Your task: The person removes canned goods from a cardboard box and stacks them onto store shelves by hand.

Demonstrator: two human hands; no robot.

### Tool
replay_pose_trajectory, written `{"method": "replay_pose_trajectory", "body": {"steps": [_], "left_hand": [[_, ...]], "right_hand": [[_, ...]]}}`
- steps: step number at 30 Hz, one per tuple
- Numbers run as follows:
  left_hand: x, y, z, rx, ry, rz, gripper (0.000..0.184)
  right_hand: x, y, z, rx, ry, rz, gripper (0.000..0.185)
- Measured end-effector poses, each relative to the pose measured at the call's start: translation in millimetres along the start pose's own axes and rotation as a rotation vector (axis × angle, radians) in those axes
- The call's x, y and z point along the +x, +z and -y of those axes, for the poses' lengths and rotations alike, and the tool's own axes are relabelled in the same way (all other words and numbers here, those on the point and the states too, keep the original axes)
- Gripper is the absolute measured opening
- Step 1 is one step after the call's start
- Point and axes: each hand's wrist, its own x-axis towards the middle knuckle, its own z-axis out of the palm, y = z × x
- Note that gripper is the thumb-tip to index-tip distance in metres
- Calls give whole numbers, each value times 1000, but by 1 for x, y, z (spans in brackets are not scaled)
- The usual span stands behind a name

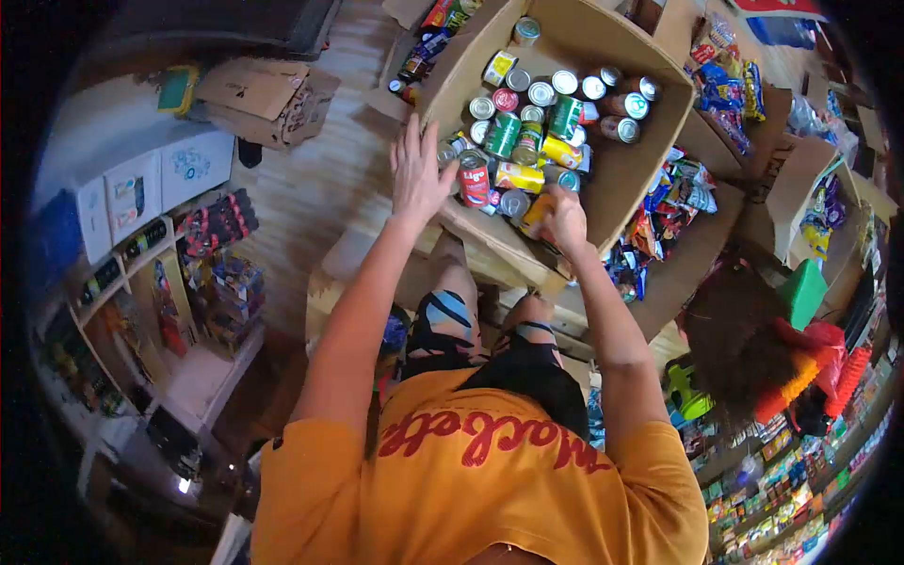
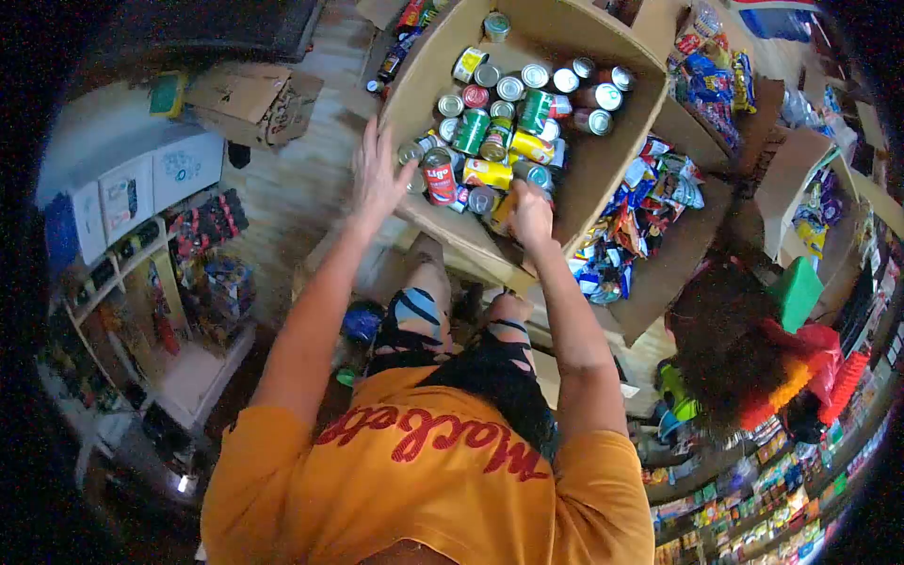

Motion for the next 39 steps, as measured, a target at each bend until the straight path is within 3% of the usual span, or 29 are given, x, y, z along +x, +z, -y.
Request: {"method": "replay_pose_trajectory", "body": {"steps": [2, 4, 7, 9, 17, 25, 30, 33, 34, 36, 39], "left_hand": [[31, 5, 13, -31, -34, 124, 63], [44, 11, 29, -81, -64, 223, 64], [46, 20, 45, -33, 1, 120, 66], [44, 25, 47, -69, -68, 134, 69], [40, 28, 50, -44, -39, 92, 72], [39, 31, 52, -102, -3, 46, 75], [41, 33, 53, -80, -35, 69, 75], [41, 29, 47, -12, -63, 108, 70], [41, 26, 44, 147, 30, 59, 68], [42, 18, 31, 463, 229, -50, 64], [29, 16, 0, 83, 296, -49, 53]], "right_hand": [[29, 29, -5, -69, -15, -47, 43], [55, 33, 12, -190, 167, 174, 46], [82, 40, 19, -326, 268, 367, 48], [88, 38, 15, -361, 269, 474, 48], [68, 27, -3, -396, -118, 37, 58], [72, -12, -33, -337, -173, -116, 56], [45, -23, -43, 25, 105, -384, 45], [36, -24, -50, 771, 537, -415, 38], [31, -21, -49, 958, 562, -401, 39], [21, -18, -37, 1459, 619, -243, 44], [12, -7, -15, 2015, 630, 76, 54]]}}
